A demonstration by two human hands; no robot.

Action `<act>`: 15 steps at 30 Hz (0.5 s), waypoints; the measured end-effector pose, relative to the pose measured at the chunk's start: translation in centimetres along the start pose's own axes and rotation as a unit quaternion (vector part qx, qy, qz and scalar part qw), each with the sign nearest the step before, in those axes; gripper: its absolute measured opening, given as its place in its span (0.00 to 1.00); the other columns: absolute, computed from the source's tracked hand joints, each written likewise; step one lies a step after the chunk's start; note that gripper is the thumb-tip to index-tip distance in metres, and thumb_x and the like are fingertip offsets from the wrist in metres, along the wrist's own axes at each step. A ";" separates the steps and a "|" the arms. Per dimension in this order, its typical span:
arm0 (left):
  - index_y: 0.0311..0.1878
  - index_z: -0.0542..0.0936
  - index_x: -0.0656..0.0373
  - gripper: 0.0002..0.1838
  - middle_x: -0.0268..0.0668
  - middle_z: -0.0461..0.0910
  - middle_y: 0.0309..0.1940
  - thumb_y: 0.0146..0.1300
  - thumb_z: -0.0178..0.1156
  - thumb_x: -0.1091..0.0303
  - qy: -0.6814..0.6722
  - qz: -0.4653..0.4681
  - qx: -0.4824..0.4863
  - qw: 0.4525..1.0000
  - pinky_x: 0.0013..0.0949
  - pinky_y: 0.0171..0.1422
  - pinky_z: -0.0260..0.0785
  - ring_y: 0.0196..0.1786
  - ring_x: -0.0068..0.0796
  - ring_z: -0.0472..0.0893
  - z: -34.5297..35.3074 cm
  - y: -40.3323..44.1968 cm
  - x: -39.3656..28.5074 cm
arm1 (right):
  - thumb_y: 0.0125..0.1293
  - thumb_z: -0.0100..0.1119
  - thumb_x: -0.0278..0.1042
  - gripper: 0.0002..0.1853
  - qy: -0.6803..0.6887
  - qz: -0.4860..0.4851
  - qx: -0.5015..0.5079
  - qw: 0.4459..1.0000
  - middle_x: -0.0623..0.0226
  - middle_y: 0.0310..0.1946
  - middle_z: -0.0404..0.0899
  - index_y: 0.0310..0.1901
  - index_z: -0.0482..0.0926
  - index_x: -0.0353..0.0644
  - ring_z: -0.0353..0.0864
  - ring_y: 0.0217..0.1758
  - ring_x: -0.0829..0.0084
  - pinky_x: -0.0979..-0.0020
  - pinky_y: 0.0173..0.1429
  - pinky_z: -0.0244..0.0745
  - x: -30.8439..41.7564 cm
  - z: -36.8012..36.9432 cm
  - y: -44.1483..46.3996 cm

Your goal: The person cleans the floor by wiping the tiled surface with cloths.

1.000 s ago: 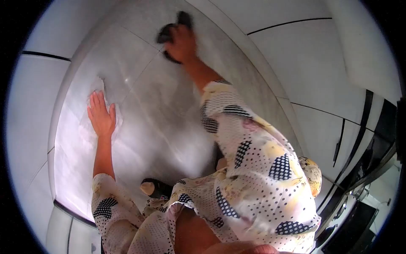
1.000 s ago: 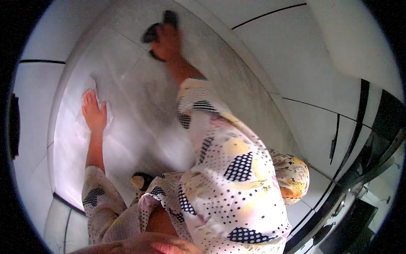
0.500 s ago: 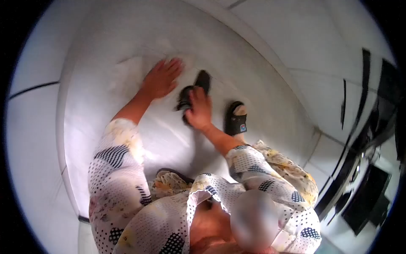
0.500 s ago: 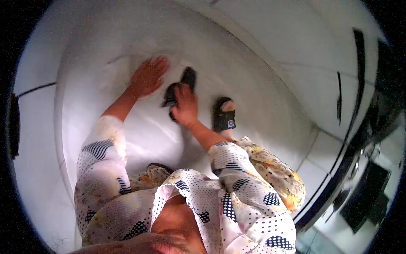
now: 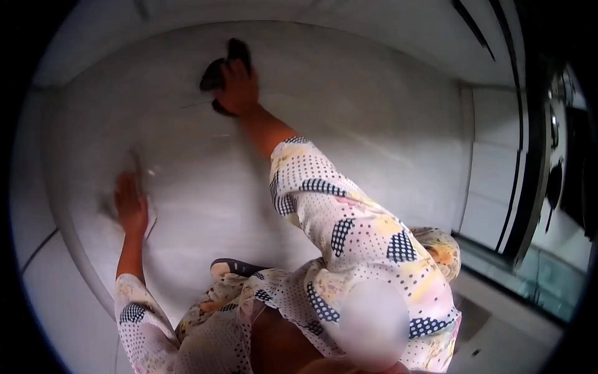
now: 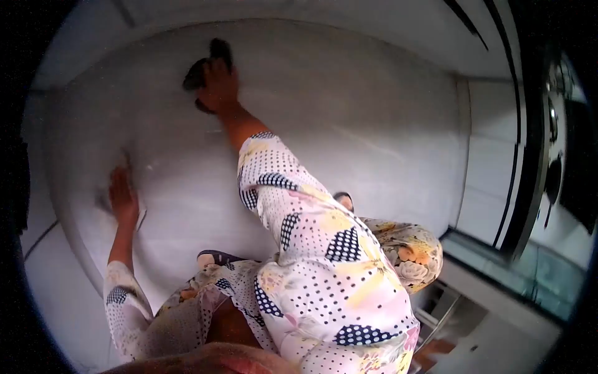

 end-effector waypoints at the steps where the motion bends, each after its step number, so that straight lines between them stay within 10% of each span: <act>1: 0.77 0.54 0.54 0.33 0.39 0.48 0.78 0.72 0.45 0.57 0.002 -0.013 0.001 1.000 0.48 0.79 0.41 0.80 0.40 0.48 0.3 -0.5 1.3 | 0.52 0.61 0.47 0.34 -0.015 0.053 -0.019 0.998 0.57 0.62 0.70 0.62 0.72 0.43 0.63 0.70 0.56 0.47 0.72 0.53 -2.8 -1.4 -0.7; 5: 0.76 0.53 0.61 0.32 0.44 0.47 0.78 0.75 0.39 0.55 0.021 -0.165 -0.005 0.986 0.49 0.78 0.41 0.80 0.44 0.47 3.5 -2.2 15.0 | 0.50 0.61 0.43 0.30 -0.064 0.179 -0.106 0.976 0.54 0.54 0.72 0.57 0.73 0.45 0.69 0.61 0.52 0.48 0.62 0.64 -7.9 -2.7 -12.2; 9: 0.76 0.52 0.64 0.33 0.47 0.47 0.78 0.75 0.39 0.53 0.006 -0.043 -0.102 0.994 0.49 0.79 0.38 0.80 0.46 0.46 2.2 0.4 16.2 | 0.52 0.60 0.37 0.26 -0.102 0.364 -0.136 0.916 0.54 0.54 0.75 0.55 0.76 0.39 0.71 0.62 0.52 0.52 0.64 0.65 -10.3 -7.2 -23.7; 13: 0.74 0.57 0.61 0.34 0.46 0.54 0.76 0.68 0.51 0.57 -0.032 0.000 0.053 0.998 0.49 0.80 0.38 0.79 0.45 0.48 2.3 0.5 8.6 | 0.58 0.56 0.43 0.21 -0.199 0.605 -0.140 0.758 0.55 0.50 0.79 0.48 0.79 0.37 0.75 0.56 0.51 0.50 0.58 0.72 -13.5 -11.0 -40.1; 15: 0.72 0.61 0.58 0.34 0.45 0.55 0.75 0.64 0.56 0.59 -0.068 0.079 0.084 0.991 0.53 0.79 0.39 0.79 0.43 0.49 1.1 -0.5 2.9 | 0.60 0.54 0.50 0.22 -0.305 0.742 -0.138 0.580 0.56 0.43 0.80 0.43 0.79 0.39 0.78 0.52 0.55 0.47 0.49 0.75 -12.3 -12.6 -42.4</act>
Point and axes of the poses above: each hand's wrist, its own y-axis towards the middle knuckle, its own z-axis out of the palm, x = y × z, the point moved 6 cm from there along y, towards the middle knuckle
